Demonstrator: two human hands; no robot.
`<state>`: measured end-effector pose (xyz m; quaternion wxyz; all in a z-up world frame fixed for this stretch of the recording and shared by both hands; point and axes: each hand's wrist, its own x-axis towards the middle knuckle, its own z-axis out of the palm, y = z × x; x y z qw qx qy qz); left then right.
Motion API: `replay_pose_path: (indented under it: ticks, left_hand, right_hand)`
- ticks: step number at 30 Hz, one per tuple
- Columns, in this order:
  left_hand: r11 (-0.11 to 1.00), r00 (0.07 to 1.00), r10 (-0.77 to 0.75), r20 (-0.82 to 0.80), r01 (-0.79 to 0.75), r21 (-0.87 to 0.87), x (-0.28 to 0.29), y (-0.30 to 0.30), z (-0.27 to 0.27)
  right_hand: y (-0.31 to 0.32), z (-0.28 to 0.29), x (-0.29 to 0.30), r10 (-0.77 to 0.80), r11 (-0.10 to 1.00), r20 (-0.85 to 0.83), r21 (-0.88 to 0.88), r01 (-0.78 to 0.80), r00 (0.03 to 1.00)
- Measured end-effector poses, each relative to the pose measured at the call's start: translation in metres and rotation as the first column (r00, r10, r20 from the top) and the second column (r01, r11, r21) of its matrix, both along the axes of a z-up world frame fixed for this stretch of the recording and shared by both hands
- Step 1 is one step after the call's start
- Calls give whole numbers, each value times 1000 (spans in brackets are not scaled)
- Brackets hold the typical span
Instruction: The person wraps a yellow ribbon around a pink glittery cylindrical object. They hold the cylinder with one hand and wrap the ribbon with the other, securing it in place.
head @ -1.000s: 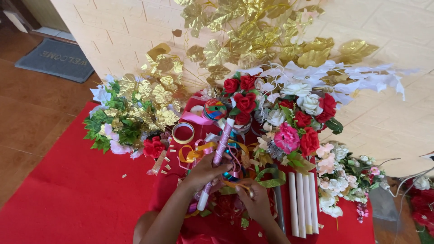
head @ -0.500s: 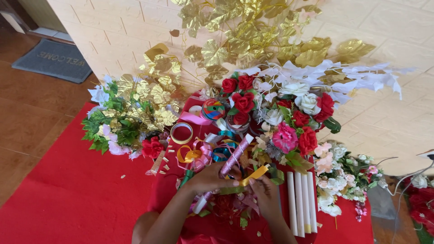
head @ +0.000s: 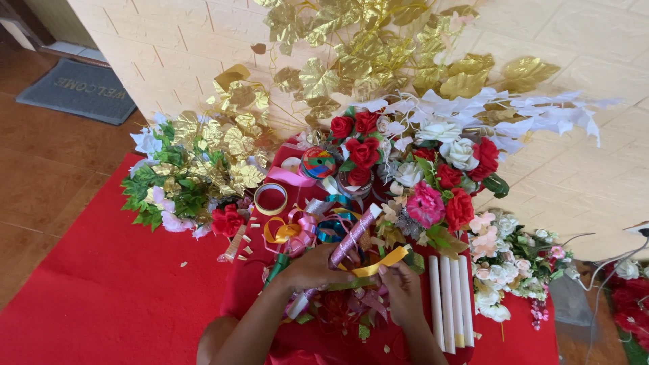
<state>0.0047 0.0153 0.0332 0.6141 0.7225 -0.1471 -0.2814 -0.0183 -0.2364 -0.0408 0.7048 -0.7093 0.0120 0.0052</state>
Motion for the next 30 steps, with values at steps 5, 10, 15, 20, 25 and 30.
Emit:
replay_pose_path:
  ticks: [5,10,15,20,25,30]
  left_hand:
    - [997,1000,-3,26,1,81,3,-4,-10]
    - [1000,1000,10,-6,-10,23,2,-3,-13]
    - [992,988,105,-115,-97,74,0,-4,-1]
    - [986,988,135,-68,-128,105,1,-2,-2]
    - [978,982,172,-83,-159,137,1,-1,5]
    - [976,976,191,-106,-178,124,3,1,0]
  right_hand:
    - [-17,1,6,16,996,135,84,-27,991]
    - [-42,2,13,-56,955,177,297,1,983]
    - [-62,8,21,-120,852,234,524,-21,965]
    - [-72,40,20,-139,781,300,619,-81,944]
    - [-96,55,22,-184,702,377,697,-147,908]
    - [-129,55,21,-474,620,123,750,232,872]
